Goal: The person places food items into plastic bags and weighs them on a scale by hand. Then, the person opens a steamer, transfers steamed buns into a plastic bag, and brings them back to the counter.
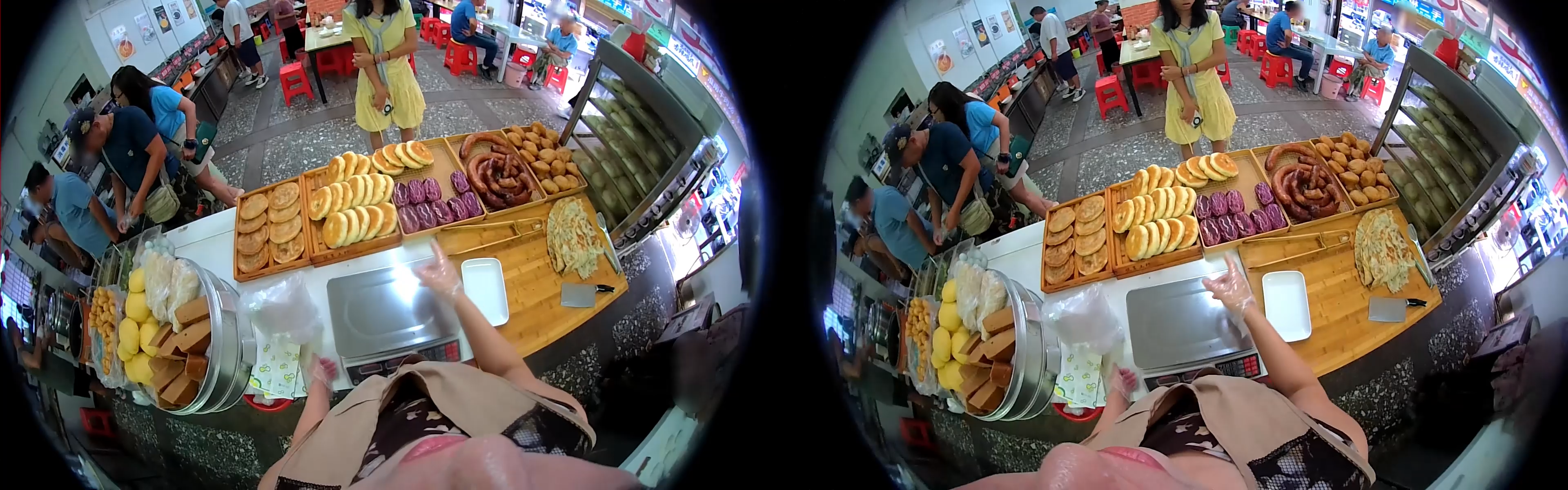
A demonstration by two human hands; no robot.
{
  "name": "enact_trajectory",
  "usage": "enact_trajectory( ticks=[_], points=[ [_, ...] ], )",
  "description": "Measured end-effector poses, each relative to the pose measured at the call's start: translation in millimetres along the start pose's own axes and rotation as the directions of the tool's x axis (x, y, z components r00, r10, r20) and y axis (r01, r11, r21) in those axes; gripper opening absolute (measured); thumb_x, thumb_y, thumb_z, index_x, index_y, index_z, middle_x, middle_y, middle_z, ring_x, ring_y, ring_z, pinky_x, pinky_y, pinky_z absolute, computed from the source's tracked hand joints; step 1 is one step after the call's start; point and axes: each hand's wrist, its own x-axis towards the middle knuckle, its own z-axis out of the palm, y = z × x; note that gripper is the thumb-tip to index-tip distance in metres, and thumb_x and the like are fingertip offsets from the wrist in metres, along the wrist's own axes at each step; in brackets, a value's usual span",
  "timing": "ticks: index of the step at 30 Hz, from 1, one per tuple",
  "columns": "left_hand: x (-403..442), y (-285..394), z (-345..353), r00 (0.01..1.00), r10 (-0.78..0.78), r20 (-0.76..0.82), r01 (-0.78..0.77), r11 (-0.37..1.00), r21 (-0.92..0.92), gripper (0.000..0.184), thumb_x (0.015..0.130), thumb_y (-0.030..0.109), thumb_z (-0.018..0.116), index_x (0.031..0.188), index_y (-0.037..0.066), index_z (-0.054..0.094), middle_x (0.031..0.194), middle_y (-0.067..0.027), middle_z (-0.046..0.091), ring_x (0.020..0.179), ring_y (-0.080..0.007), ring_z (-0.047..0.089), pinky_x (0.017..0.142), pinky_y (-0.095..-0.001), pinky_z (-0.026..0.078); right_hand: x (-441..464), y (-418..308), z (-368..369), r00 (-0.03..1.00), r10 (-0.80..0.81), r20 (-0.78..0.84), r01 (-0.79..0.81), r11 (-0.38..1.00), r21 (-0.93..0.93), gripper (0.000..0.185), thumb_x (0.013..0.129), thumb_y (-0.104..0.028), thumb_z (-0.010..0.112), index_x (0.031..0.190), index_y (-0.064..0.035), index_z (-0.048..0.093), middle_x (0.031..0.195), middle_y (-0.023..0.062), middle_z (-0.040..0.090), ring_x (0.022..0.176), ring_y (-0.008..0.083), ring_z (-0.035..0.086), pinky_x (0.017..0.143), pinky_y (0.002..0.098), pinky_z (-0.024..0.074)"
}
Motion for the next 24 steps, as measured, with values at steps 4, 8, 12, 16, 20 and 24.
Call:
enact_trajectory(
  ticks=[4, 8, 12, 16, 20, 24],
  points=[
    [-40, 3, 6, 0.937, 0.305, -0.171, -0.283, 0.949, 0.142, 0.044, 0.091, 0.044, 0.043, 0.065, 0.008, 0.046, 0.053, -0.0017, 0.045, 0.042, -0.0135, 0.042, 0.037, -0.0283, 0.032, -27, 6, 13, 1.0, 0.006, 0.016, -0.004, 0.986, -0.169, 0.095, 0.073, -0.035, 0.073, 0.141, -0.0027, 0.015, 0.083, 0.0114, 0.064, 0.074, 0.0194, 0.063, 0.069, 0.0312, 0.051],
    [-98, 36, 63, 0.896, 0.401, 0.189, -0.443, 0.812, 0.379, 0.039, 0.09, 0.035, 0.048, 0.062, 0.008, 0.05, 0.05, -0.0012, 0.045, 0.044, -0.0129, 0.044, 0.04, -0.028, 0.035, -49, 10, 16, 0.999, -0.051, 0.005, 0.049, 0.926, -0.374, 0.098, 0.072, -0.041, 0.072, 0.142, -0.0047, 0.013, 0.093, 0.0155, 0.064, 0.087, 0.0285, 0.062, 0.08, 0.0371, 0.0481],
    [-160, 57, 147, 0.746, 0.193, 0.637, -0.548, 0.722, 0.423, 0.037, 0.088, 0.037, 0.051, 0.074, 0.004, 0.061, 0.057, -0.0025, 0.053, 0.05, -0.011, 0.049, 0.047, -0.0251, 0.04, -65, -1, 31, 0.999, -0.042, 0.006, 0.042, 0.964, -0.264, 0.116, 0.068, -0.04, 0.075, 0.143, -0.0083, -0.008, 0.127, 0.027, 0.044, 0.113, 0.0372, 0.049, 0.094, 0.0407, 0.0414],
    [-215, 58, 199, 0.592, -0.023, 0.806, -0.726, 0.418, 0.546, 0.032, 0.088, 0.032, 0.054, 0.086, 0.001, 0.062, 0.071, -0.0048, 0.061, 0.061, -0.0091, 0.052, 0.057, -0.0235, 0.043, -74, -16, 38, 0.979, -0.196, -0.055, 0.188, 0.973, -0.133, 0.123, 0.065, -0.032, 0.08, 0.142, -0.0068, -0.013, 0.142, 0.0284, 0.019, 0.133, 0.0352, 0.023, 0.107, 0.0415, 0.0246],
    [-237, 38, 217, 0.265, -0.026, 0.964, -0.903, 0.345, 0.257, 0.028, 0.089, 0.024, 0.054, 0.097, -0.002, 0.06, 0.08, -0.0056, 0.062, 0.068, -0.0104, 0.053, 0.064, -0.0282, 0.044, -80, -18, 28, 0.959, -0.23, -0.169, 0.234, 0.972, 0.009, 0.125, 0.065, -0.035, 0.08, 0.142, -0.0062, -0.014, 0.147, 0.025, 0.007, 0.135, 0.0347, 0.019, 0.107, 0.0427, 0.0246],
    [-249, 19, 225, 0.28, -0.118, 0.953, -0.733, 0.615, 0.291, 0.027, 0.094, 0.021, 0.045, 0.091, -0.001, 0.06, 0.074, -0.0029, 0.058, 0.066, -0.0112, 0.052, 0.062, -0.0271, 0.043, -85, -2, 9, 0.937, -0.234, -0.26, 0.261, 0.963, 0.075, 0.13, 0.062, -0.037, 0.083, 0.142, -0.0082, -0.016, 0.149, 0.0208, -0.003, 0.138, 0.0323, 0.01, 0.107, 0.0451, 0.0241]
  ],
)
